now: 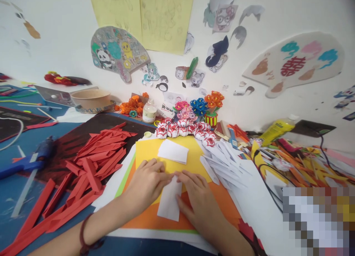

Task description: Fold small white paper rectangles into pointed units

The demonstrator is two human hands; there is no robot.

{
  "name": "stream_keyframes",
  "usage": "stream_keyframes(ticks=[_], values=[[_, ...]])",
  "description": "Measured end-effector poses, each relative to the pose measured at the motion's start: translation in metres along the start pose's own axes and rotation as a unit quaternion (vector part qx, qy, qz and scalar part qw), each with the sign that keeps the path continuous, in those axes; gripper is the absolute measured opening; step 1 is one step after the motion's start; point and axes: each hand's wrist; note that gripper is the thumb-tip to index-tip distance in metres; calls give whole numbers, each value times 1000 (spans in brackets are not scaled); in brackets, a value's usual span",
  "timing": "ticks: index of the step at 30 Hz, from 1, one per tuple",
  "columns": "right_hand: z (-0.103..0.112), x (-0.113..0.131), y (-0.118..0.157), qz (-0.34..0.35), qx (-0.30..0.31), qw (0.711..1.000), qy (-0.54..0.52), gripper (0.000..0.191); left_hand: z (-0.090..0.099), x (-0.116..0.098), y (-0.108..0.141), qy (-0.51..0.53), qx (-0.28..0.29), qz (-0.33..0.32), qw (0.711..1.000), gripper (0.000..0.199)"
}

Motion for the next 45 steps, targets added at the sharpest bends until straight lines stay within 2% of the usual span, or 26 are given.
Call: stream_keyframes(ticks=[7, 15, 20, 28, 34, 38, 42, 45], values=[[-4, -5, 2, 9, -21, 1000, 12, 47, -2, 1, -1, 11, -9, -6, 1000, 27], [-3, -5, 1, -20, 3, 1000, 12, 46, -2, 5, -2, 38, 20, 6, 999, 20], [-3, -3, 1, -36, 12, 999, 13, 46, 3, 5, 0, 14, 43, 7, 999, 23], [-3, -1, 1, -30, 22, 999, 31, 49, 15, 16, 3, -27, 68, -4, 997, 16], [-1, 0, 1, -43, 34, 998, 22, 50, 25, 12, 8, -66, 57, -42, 995, 25], [0, -2, 1, -37, 36, 999, 14, 49, 19, 8, 7, -83, 19, -57, 995, 24], [-3, -8, 2, -36, 20, 999, 0, 51, 10, 9, 6, -86, 41, -73, 993, 27], [-7, -12, 2, -58, -29, 998, -25, 49, 6, 9, 6, -86, 45, -69, 993, 26]])
Point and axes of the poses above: each hand's wrist, its own y-axis away from the middle knuckle, its own z-axis out of the back of the hand, x = y × z, and after that the axes turned 12 degrees about x, right-handed
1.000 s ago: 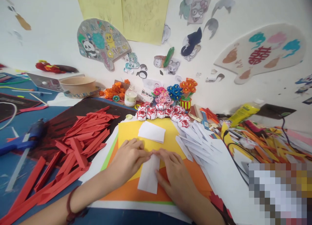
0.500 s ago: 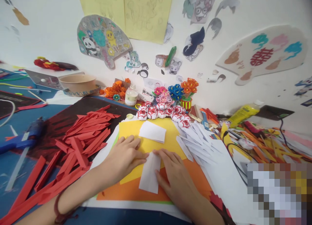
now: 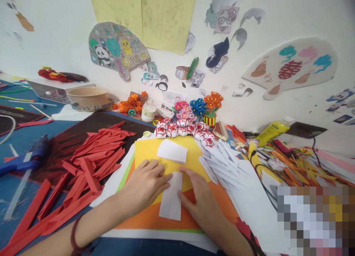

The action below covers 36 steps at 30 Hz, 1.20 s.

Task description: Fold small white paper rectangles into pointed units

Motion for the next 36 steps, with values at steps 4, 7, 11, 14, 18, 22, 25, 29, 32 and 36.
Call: stream_keyframes(ticks=[4, 7, 11, 14, 18, 22, 25, 29, 32, 36], values=[[-3, -2, 0, -35, -66, 997, -25, 37, -1, -2, 1, 11, -1, 7, 1000, 25], [-5, 1, 0, -40, -73, 995, -50, 34, -1, -4, 1, 21, 6, 14, 1000, 24], [-6, 7, -1, -64, -90, 990, -86, 34, -2, -9, 0, 20, 10, 23, 999, 24], [-6, 11, -4, -87, -110, 984, -112, 31, -5, -13, -1, 20, 7, 28, 999, 23], [-3, 11, -13, -108, -125, 977, -137, 25, -7, -16, -2, 10, 3, 20, 1000, 23], [-5, 5, -15, -81, -139, 982, -97, 20, -9, -19, -2, -9, 3, 20, 1000, 24], [-8, 1, -10, 0, -140, 989, -39, 18, -10, -20, -2, -21, 2, 20, 1000, 24], [-9, -2, -2, 86, -115, 989, -17, 26, -11, -20, -1, -32, -2, 15, 999, 24], [-6, -3, 0, 85, -97, 991, -47, 27, -11, -20, -1, -41, -4, 17, 999, 24], [-4, -3, -1, 97, -71, 991, -61, 32, -9, -20, -2, -50, 0, 16, 999, 24]])
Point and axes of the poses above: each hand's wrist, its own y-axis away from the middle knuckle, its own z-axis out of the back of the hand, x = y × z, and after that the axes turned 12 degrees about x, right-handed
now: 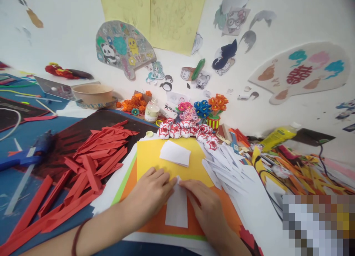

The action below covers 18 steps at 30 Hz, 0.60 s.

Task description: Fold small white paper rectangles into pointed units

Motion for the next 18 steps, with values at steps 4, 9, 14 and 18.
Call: stream_keyframes(ticks=[4, 9, 14, 18], values=[[1, 0, 0, 7, 6, 1000, -2, 38, 0, 1, 0, -5, 0, -5, 1000, 23], [2, 0, 2, 1, 6, 1000, 10, 42, -1, 1, 1, 6, -3, -4, 1000, 23], [3, 3, 2, -10, 29, 999, 29, 38, -1, 1, 1, 10, 1, -4, 1000, 20], [6, 4, 1, -12, 23, 996, 80, 32, -2, 1, 1, 6, 1, -6, 1000, 21]])
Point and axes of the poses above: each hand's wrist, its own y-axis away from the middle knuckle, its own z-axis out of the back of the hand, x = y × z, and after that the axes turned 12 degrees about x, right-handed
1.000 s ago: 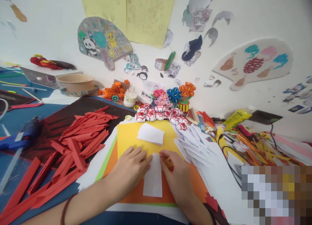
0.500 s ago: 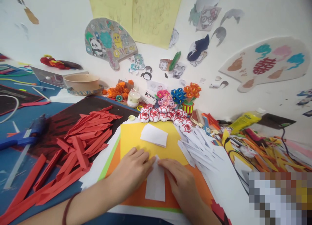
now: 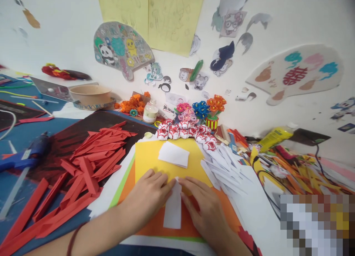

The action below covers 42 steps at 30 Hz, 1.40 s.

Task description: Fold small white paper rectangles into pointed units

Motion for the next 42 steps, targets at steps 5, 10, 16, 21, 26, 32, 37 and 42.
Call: stream_keyframes(ticks=[5, 10, 16, 21, 26, 32, 37, 42], values=[[1, -1, -3, -32, 3, 999, -11, 24, 0, 0, 1, 10, -11, -4, 1000, 23], [1, 0, -6, -69, -18, 997, -28, 27, 1, 4, 0, 95, -24, 10, 995, 22], [0, 3, -13, -104, -46, 990, -86, 29, 0, 10, -6, 207, -52, 44, 976, 15], [8, 13, -14, -115, -111, 975, -152, 21, 16, 7, -11, 304, -40, 97, 947, 25], [20, 22, -13, -78, -190, 967, -148, 17, 35, 3, -24, 472, -2, 33, 881, 40], [31, 13, -32, -140, -145, 916, -347, 28, 55, 1, -38, 550, -35, 38, 834, 40], [30, 8, -33, -141, -88, 898, -407, 35, 55, 2, -33, 524, -64, 46, 848, 37], [29, 16, -19, -137, -78, 905, -395, 29, 50, 4, -25, 524, -50, 63, 848, 32]])
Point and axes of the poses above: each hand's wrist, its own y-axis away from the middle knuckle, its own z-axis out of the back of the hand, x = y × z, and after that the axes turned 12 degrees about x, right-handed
